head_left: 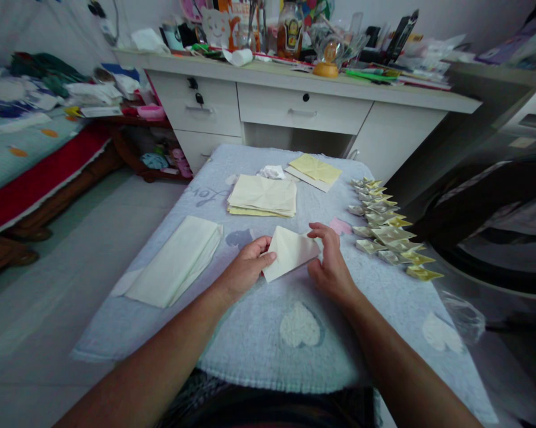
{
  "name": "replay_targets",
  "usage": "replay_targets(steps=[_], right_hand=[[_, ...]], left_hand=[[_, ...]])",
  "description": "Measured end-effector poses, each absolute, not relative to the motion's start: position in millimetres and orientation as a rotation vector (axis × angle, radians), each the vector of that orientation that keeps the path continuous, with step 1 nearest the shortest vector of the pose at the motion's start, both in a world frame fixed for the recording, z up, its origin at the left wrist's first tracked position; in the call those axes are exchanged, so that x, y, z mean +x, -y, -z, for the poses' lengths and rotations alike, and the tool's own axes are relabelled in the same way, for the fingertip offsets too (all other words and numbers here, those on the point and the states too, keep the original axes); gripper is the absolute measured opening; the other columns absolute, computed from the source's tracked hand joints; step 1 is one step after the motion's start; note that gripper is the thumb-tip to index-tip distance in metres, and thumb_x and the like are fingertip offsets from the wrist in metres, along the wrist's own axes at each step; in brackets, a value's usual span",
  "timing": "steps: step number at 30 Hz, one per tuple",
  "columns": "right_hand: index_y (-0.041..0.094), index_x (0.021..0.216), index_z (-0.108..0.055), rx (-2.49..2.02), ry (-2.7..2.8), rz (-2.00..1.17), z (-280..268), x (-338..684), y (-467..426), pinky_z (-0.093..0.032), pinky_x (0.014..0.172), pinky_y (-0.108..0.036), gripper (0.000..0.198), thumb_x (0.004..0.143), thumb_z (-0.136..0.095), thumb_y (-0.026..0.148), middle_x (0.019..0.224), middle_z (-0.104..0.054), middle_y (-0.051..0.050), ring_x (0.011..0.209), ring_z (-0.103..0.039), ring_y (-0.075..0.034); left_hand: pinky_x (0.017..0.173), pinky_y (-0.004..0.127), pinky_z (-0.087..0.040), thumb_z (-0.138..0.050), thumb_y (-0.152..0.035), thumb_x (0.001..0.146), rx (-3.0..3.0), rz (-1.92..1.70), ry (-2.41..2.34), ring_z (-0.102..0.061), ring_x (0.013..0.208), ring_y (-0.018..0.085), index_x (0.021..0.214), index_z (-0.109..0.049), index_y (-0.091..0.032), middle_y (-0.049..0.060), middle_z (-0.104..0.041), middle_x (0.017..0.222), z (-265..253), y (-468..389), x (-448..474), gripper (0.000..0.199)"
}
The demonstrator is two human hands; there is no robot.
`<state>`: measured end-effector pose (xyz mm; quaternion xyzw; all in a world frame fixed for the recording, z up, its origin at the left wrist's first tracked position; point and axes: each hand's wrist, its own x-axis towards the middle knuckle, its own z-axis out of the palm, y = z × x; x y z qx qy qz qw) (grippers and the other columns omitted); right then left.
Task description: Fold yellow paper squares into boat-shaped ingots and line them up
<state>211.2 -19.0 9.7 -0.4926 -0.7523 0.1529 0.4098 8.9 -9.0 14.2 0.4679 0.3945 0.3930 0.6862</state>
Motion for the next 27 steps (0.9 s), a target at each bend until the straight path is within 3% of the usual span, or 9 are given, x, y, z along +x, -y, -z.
replay_targets(steps=[2,5,8,10,13,16,21,27], right_hand=[[0.022,0.116,-0.045,-1.228,1.746,-0.652,-11,218,16,-0.038,0.100,-0.046,0.053,0.066,-0.046,0.007,0.129,-0.052,-0.010,0.120,-0.047,-0.025],[0.023,0.107,-0.046,-1.181,1.505,-0.949,-9,221,11,-0.047,0.078,-0.034,0.032,0.077,-0.052,0.019,0.104,-0.061,-0.006,0.092,-0.057,-0.020],[0.024,0.104,-0.042,-1.188,1.392,-1.124,-5,219,8,-0.039,0.055,-0.023,0.031,0.080,-0.059,0.031,0.072,-0.053,0.005,0.062,-0.052,-0.013],[0.024,0.105,-0.040,-1.227,1.404,-1.155,-3,218,8,-0.033,0.049,-0.021,0.033,0.079,-0.060,0.033,0.065,-0.048,0.009,0.054,-0.046,-0.011],[0.023,0.103,-0.042,-1.366,1.533,-1.042,-5,218,9,-0.031,0.049,-0.022,0.030,0.079,-0.059,0.030,0.063,-0.045,0.009,0.052,-0.044,-0.011],[0.021,0.099,-0.049,-1.551,1.734,-0.793,-8,216,12,-0.030,0.052,-0.024,0.023,0.078,-0.058,0.025,0.060,-0.042,0.009,0.053,-0.042,-0.012],[0.019,0.094,-0.056,-1.652,1.983,-0.502,-5,212,14,-0.033,0.062,-0.028,0.016,0.078,-0.058,0.021,0.065,-0.049,0.003,0.064,-0.047,-0.016],[0.020,0.097,-0.060,-1.627,2.062,-0.240,3,215,13,-0.037,0.076,-0.037,0.021,0.076,-0.063,0.019,0.090,-0.059,-0.007,0.085,-0.049,-0.024]], left_hand=[[0.063,0.022,-0.041,-0.066,-0.032,0.077,1.080,-0.869,-0.893,-0.059,0.072,0.014,0.101,-0.061,-0.013,0.003,-0.067,0.086,-14,9,8,0.030],[0.062,0.022,-0.041,-0.066,-0.034,0.078,1.124,-0.832,-0.898,-0.057,0.068,0.013,0.098,-0.062,-0.013,0.002,-0.065,0.082,-13,9,8,0.029],[0.061,0.022,-0.041,-0.063,-0.035,0.081,1.166,-0.820,-0.875,-0.057,0.066,0.012,0.101,-0.058,-0.014,0.001,-0.063,0.080,-12,9,7,0.030],[0.058,0.021,-0.039,-0.063,-0.034,0.081,1.247,-0.832,-0.917,-0.056,0.063,0.012,0.107,-0.054,-0.016,-0.002,-0.061,0.077,-10,9,7,0.033],[0.053,0.020,-0.033,-0.062,-0.029,0.081,1.487,-0.859,-1.110,-0.049,0.055,0.010,0.113,-0.051,-0.019,-0.007,-0.051,0.067,-9,9,5,0.035],[0.057,0.022,-0.035,-0.058,-0.023,0.083,1.776,-0.820,-1.314,-0.050,0.059,0.012,0.113,-0.053,-0.021,-0.006,-0.049,0.065,-9,10,4,0.030],[0.077,0.031,-0.043,-0.051,-0.017,0.085,2.114,-0.693,-1.422,-0.059,0.086,0.019,0.103,-0.058,-0.021,0.002,-0.062,0.091,-6,13,5,0.020],[0.087,0.039,-0.042,-0.058,-0.013,0.080,2.352,-0.708,-1.424,-0.051,0.096,0.024,0.096,-0.067,-0.021,0.006,-0.058,0.099,-4,11,3,0.020]])
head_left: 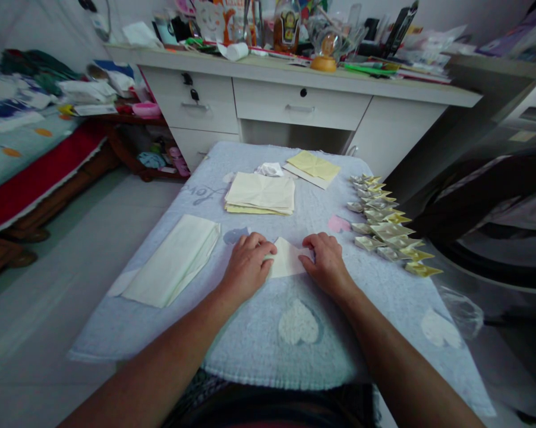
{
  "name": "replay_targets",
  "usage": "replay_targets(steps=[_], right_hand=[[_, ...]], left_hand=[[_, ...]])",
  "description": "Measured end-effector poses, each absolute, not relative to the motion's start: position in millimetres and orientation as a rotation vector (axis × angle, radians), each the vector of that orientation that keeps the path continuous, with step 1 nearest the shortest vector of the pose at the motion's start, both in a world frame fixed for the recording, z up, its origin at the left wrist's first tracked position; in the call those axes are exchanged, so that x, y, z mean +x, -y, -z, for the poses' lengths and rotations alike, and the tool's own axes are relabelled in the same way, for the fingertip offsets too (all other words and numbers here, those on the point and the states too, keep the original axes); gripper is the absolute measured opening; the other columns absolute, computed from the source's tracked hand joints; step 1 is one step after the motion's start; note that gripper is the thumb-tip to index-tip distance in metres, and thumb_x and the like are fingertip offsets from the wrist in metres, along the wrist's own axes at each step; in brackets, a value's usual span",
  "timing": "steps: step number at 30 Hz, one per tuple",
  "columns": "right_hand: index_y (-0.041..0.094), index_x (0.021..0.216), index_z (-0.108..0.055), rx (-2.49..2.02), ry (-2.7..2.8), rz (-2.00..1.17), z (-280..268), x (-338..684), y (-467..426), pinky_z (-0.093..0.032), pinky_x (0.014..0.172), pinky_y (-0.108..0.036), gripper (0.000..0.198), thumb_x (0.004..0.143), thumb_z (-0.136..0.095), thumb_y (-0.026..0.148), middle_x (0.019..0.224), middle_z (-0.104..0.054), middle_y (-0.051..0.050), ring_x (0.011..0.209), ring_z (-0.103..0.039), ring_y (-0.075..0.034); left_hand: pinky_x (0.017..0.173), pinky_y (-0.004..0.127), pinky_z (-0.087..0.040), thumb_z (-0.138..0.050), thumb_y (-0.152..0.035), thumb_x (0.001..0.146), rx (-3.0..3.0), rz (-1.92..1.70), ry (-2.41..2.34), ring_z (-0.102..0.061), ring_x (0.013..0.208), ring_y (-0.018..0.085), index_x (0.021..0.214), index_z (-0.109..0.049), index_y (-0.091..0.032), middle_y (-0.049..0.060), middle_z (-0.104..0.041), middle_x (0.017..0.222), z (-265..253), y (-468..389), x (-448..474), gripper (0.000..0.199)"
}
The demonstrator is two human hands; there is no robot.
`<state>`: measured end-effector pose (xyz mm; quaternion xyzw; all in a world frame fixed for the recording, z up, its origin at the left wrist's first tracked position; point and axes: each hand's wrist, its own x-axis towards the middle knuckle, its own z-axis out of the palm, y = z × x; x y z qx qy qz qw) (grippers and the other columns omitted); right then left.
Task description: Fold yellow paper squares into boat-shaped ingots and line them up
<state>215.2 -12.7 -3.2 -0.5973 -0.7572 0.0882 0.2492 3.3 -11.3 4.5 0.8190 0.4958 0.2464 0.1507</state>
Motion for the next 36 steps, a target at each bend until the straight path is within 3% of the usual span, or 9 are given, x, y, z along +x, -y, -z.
replay_targets(steps=[6,8,11,15,26,30,36], right_hand=[[0.023,0.095,-0.064,-1.388,2.303,-0.376,-8,216,17,-0.035,0.084,-0.040,0.022,0.077,-0.061,0.009,0.106,-0.059,-0.007,0.097,-0.046,-0.025],[0.022,0.101,-0.064,-1.326,2.371,-0.473,-13,216,20,-0.035,0.087,-0.040,0.022,0.079,-0.065,0.019,0.110,-0.058,-0.006,0.100,-0.046,-0.025],[0.021,0.111,-0.061,-1.289,2.410,-0.527,-16,218,21,-0.035,0.088,-0.041,0.039,0.075,-0.073,0.032,0.115,-0.056,-0.008,0.102,-0.045,-0.026],[0.022,0.110,-0.062,-1.270,2.429,-0.511,-14,221,17,-0.035,0.088,-0.040,0.036,0.076,-0.073,0.025,0.115,-0.059,-0.007,0.102,-0.047,-0.024],[0.022,0.111,-0.063,-1.232,2.460,-0.468,-14,223,18,-0.036,0.089,-0.041,0.041,0.073,-0.075,0.027,0.114,-0.061,-0.008,0.103,-0.049,-0.026],[0.021,0.112,-0.063,-1.261,2.487,-0.422,-16,221,21,-0.035,0.091,-0.043,0.042,0.071,-0.070,0.015,0.115,-0.061,-0.007,0.105,-0.047,-0.026],[0.018,0.114,-0.064,-1.243,2.555,-0.368,-22,217,24,-0.034,0.093,-0.044,0.042,0.073,-0.065,0.013,0.114,-0.063,-0.008,0.106,-0.048,-0.027]], left_hand=[[0.088,0.036,-0.044,-0.044,0.000,0.080,2.402,-0.633,-1.095,-0.052,0.097,0.021,0.109,-0.067,-0.022,0.006,-0.059,0.102,-1,11,5,0.043],[0.090,0.038,-0.044,-0.047,-0.004,0.081,2.410,-0.603,-1.079,-0.052,0.100,0.022,0.110,-0.066,-0.021,0.007,-0.059,0.104,-1,12,5,0.039],[0.092,0.040,-0.043,-0.064,-0.020,0.078,2.409,-0.570,-1.084,-0.051,0.102,0.025,0.111,-0.064,-0.020,0.007,-0.058,0.108,-3,14,5,0.033],[0.093,0.041,-0.043,-0.076,-0.028,0.070,2.400,-0.554,-1.107,-0.050,0.104,0.026,0.110,-0.062,-0.022,0.006,-0.057,0.109,-5,15,4,0.042],[0.087,0.038,-0.044,-0.066,-0.028,0.082,2.491,-0.532,-1.088,-0.053,0.099,0.024,0.101,-0.063,-0.020,0.007,-0.060,0.101,-6,13,2,0.021],[0.090,0.038,-0.043,-0.072,-0.026,0.076,2.482,-0.549,-1.055,-0.051,0.101,0.025,0.103,-0.063,-0.020,0.006,-0.060,0.104,-7,14,1,0.030],[0.094,0.040,-0.042,-0.079,-0.027,0.067,2.459,-0.557,-1.086,-0.049,0.103,0.025,0.106,-0.063,-0.020,0.006,-0.058,0.108,-7,15,3,0.043]])
